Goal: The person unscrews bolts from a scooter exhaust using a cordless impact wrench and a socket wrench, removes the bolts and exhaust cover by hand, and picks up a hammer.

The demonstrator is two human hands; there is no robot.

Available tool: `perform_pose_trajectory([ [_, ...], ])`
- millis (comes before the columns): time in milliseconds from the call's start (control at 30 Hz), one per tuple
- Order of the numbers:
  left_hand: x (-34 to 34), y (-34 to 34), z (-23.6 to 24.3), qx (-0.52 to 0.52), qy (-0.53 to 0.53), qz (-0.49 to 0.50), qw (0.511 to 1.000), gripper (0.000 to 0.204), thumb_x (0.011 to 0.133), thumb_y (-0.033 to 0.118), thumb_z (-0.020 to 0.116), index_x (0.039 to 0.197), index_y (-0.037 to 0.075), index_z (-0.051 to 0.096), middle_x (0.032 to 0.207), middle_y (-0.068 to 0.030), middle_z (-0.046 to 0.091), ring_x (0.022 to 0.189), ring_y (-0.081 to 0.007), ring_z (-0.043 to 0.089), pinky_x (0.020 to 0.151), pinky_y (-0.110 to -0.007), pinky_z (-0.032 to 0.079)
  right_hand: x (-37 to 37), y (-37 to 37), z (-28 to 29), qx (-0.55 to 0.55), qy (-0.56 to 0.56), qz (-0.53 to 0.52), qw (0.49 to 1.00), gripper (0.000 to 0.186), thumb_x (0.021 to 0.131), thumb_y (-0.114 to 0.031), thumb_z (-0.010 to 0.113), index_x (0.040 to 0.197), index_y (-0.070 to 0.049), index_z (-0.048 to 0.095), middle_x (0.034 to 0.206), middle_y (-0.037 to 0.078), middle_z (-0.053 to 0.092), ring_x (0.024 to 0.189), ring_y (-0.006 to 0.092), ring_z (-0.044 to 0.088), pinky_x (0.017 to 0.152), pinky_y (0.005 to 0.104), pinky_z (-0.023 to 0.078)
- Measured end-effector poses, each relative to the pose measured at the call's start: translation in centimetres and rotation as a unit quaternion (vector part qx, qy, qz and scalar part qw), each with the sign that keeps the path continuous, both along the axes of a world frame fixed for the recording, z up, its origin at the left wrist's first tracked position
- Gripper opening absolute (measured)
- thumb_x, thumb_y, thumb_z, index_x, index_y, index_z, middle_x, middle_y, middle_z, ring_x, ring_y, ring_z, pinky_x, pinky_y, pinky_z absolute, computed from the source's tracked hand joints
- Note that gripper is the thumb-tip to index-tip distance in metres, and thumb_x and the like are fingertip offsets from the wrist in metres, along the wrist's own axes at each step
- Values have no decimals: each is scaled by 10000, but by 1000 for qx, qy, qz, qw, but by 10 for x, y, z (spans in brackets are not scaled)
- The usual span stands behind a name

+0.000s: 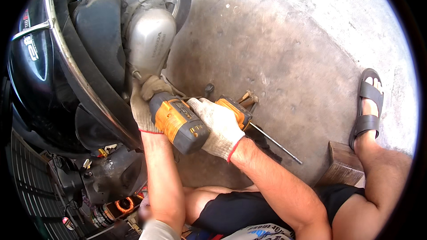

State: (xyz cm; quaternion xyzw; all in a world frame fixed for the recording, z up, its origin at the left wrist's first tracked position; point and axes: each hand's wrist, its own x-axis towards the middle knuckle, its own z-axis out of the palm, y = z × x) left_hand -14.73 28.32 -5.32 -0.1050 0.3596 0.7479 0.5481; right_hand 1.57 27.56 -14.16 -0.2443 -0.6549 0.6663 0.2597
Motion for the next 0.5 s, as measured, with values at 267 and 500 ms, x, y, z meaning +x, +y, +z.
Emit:
perform_pose_trajectory([
  [267,-3,-7,2,-24,26,1,999,417,1040,496,448,830,143,522,602,76,292,537,-74,294,630,-267,369,-7,-14,-3,41,51,-77,995,380,801,-220,700,1117,-47,577,1003,164,643,926,370,645,788,438,536],
  [500,-5,-9,-2,11,-14,-22,1000,446,1040,531,419,843,146,527,599,80,280,532,-73,292,638,-268,380,-12,-23,-7,0,50,-41,998,356,802,-208,693,1094,-40,579,997,163,635,912,370,639,779,446,532],
])
